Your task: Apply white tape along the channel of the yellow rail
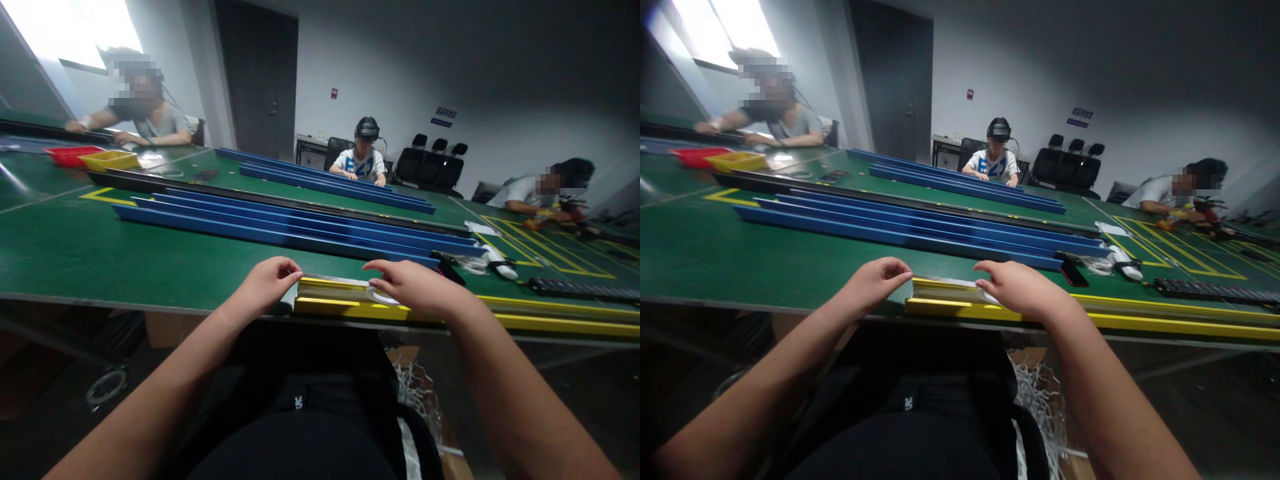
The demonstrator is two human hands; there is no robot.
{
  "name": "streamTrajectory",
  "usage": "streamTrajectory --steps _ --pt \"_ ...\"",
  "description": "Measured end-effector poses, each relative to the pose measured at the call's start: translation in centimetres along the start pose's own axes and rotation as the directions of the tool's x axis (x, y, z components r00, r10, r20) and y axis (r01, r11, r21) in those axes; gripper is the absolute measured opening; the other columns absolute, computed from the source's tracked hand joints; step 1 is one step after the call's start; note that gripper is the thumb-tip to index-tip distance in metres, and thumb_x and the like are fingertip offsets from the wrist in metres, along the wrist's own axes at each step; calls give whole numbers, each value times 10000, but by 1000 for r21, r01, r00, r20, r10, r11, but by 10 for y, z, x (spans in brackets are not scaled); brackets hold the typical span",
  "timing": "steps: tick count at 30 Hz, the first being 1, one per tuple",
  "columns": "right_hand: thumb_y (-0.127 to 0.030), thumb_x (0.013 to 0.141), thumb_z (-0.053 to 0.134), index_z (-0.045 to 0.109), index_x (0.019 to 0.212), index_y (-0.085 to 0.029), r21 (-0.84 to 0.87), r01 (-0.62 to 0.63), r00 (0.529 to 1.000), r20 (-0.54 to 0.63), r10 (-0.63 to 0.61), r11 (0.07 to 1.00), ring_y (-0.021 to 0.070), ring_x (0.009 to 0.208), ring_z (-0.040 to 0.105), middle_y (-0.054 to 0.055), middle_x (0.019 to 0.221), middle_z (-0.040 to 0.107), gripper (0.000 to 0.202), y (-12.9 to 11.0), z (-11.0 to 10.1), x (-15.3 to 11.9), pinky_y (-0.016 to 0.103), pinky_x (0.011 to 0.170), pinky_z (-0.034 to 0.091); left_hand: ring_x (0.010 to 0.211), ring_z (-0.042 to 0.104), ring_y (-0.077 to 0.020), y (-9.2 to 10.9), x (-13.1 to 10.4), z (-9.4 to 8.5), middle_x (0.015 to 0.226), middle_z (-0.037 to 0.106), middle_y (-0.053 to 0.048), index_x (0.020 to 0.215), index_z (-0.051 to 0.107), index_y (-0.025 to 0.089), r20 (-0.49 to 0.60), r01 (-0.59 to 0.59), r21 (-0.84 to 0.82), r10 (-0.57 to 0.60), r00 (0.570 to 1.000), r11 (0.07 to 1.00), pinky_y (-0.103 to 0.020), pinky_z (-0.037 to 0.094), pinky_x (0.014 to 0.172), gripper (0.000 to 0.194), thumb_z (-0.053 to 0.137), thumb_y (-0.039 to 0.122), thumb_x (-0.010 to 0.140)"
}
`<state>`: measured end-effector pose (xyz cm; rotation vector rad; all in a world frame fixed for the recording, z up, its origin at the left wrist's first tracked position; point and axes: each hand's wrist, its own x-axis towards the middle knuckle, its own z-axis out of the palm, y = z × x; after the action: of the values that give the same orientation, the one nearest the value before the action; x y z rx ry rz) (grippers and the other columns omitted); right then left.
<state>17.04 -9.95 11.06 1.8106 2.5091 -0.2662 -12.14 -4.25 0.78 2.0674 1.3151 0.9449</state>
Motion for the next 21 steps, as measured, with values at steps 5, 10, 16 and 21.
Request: streamTrajectory --steps 5,10,16,21 --pt "-606 851 483 524 1341 -250 -128 -68 984 154 87 989 255 1034 624 105 1216 648 607 22 2 20 307 799 462 680 613 -167 -14 4 7 752 703 -31 834 708 180 122 125 15 -126 985 992 -259 423 600 335 573 481 772" --pt "-672 822 463 581 1283 -189 -285 -140 931 288 224 948 310 1063 618 167 1213 639 678 27 22 45 390 824 477 620 592 -159 -34 8 15 698 691 -30 782 710 174 256 146 62 -157 954 987 -255 397 565 341 577 486 742" --pt "-689 809 454 674 1141 -127 -412 -226 912 229 341 882 350 1029 631 221 1118 665 689 21 44 58 439 820 483 617 590 -153 -46 8 27 687 689 -25 776 713 172 229 149 152 -182 956 977 -246 377 569 317 554 444 741" --pt "-693 787 479 719 1069 -137 -432 -299 889 199 413 851 354 1009 638 219 1098 674 668 18 57 63 443 798 497 607 582 -144 -52 10 33 680 687 -27 753 709 175 217 156 190 -196 956 969 -244 340 548 283 552 411 735"
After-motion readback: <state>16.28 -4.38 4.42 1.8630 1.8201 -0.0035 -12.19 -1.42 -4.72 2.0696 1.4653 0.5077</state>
